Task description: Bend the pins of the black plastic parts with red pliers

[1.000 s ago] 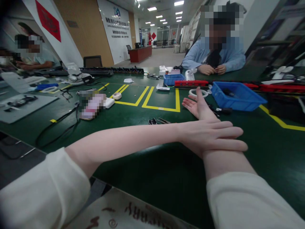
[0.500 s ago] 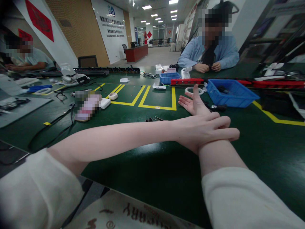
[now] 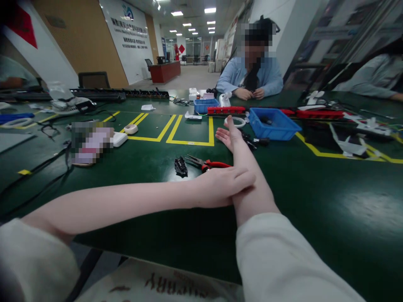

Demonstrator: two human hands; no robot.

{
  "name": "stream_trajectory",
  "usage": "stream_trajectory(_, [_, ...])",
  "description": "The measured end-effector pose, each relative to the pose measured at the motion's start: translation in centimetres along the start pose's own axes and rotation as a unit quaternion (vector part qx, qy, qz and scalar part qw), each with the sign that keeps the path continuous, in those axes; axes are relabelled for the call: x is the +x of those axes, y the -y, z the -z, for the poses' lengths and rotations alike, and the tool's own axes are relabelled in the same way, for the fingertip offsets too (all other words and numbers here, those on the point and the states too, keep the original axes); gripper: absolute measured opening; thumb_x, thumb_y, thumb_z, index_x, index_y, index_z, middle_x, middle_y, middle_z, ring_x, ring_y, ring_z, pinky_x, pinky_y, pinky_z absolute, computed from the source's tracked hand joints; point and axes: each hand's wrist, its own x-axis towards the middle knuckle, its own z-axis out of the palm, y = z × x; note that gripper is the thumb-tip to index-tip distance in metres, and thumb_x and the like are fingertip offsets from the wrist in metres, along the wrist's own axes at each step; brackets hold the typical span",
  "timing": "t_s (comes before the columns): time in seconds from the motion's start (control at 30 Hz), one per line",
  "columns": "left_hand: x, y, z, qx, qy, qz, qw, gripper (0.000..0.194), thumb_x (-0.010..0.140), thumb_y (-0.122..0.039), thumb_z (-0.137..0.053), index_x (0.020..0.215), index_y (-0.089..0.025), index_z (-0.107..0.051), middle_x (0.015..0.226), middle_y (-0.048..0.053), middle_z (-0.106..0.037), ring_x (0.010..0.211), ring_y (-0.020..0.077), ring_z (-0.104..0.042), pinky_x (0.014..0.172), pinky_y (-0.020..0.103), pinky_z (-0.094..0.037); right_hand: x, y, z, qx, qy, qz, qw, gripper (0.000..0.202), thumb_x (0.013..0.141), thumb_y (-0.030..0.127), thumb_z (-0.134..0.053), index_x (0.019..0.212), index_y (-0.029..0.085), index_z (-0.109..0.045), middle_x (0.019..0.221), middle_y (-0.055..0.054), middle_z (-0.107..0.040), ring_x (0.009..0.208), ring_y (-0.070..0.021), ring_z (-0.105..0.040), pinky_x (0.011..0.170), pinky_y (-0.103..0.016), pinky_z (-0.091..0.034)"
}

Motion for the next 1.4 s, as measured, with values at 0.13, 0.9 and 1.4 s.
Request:
stream_trajectory(0.13, [-3.0, -1.0, -1.7, -0.009, 0.018, -0.049, 0.999, 0.010, 0.090, -0.012, -0.052, 0.084, -0.018, -0.057, 0.083, 0.000, -0.068, 0.076, 0.0141, -0.065, 0.059, 0.024, -0.042, -0.7, 0.3, -0.3, -0.074, 0.023, 0.020, 0.997, 0.053, 0.092, 0.064, -0.046, 0.118, 0.018, -0.053, 0.095, -0.007, -0.065, 0.086, -0.0165, -0.067, 0.074, -0.030, -0.059])
stream_trajectory(0.9, [-11.0, 9.5, 1.3, -0.010, -0.057, 0.209, 0.976, 0.086, 0.079, -0.052, -0.069, 0.148, -0.021, -0.028, 0.150, 0.015, -0.038, 0.134, 0.0350, -0.041, 0.110, 0.053, -0.036, -18.6, 0.1, 2.6, -0.667, 0.161, 0.276, 0.673, 0.066, 0.088, 0.054, -0.056, 0.137, 0.010, -0.051, 0.132, -0.020, -0.058, 0.120, -0.0360, -0.055, 0.100, -0.055, -0.046])
stream_trajectory(1.4, [-11.2, 10.7, 1.5, -0.125, -0.057, 0.271, 0.953, 0.054, 0.084, -0.047, -0.069, 0.128, -0.022, -0.048, 0.131, 0.010, -0.057, 0.121, 0.0288, -0.057, 0.100, 0.049, -0.050, -17.4, 0.6, 4.4, -0.588, 0.142, 0.305, 0.735, 0.041, 0.082, 0.041, -0.068, 0.118, 0.023, -0.063, 0.111, -0.009, -0.065, 0.099, -0.0280, -0.066, 0.083, -0.044, -0.058])
